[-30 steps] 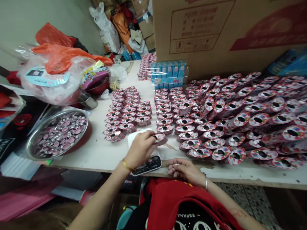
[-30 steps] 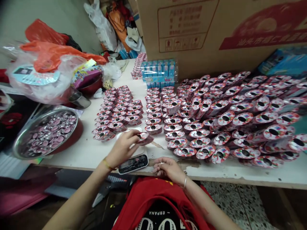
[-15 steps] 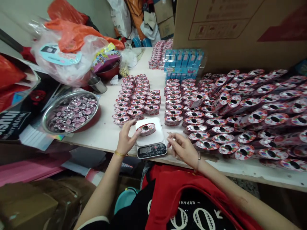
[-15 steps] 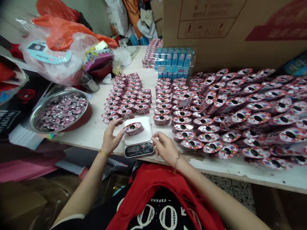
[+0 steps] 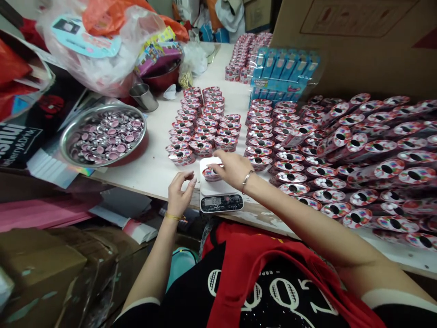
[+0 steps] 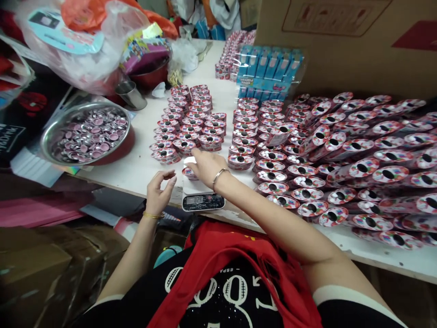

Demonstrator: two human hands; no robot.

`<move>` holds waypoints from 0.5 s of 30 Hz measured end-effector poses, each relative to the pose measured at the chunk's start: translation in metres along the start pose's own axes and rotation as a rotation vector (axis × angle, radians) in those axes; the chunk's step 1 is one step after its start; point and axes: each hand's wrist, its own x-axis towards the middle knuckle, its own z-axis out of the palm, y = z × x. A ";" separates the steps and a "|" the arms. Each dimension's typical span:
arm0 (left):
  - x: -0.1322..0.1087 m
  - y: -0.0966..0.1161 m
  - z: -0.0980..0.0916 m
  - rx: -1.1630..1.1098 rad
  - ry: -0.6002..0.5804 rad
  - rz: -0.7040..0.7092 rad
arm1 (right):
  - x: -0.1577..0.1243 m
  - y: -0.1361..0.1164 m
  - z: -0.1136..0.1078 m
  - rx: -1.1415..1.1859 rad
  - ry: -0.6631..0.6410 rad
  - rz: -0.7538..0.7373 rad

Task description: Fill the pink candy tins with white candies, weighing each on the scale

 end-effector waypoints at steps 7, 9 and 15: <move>-0.002 -0.012 -0.004 0.011 0.046 -0.056 | -0.056 0.055 0.010 0.302 0.197 0.076; 0.002 -0.011 -0.004 0.005 0.049 -0.042 | -0.077 0.071 0.024 0.352 0.164 0.152; 0.021 0.002 -0.002 0.016 0.039 0.027 | -0.115 0.087 0.056 0.452 0.057 0.259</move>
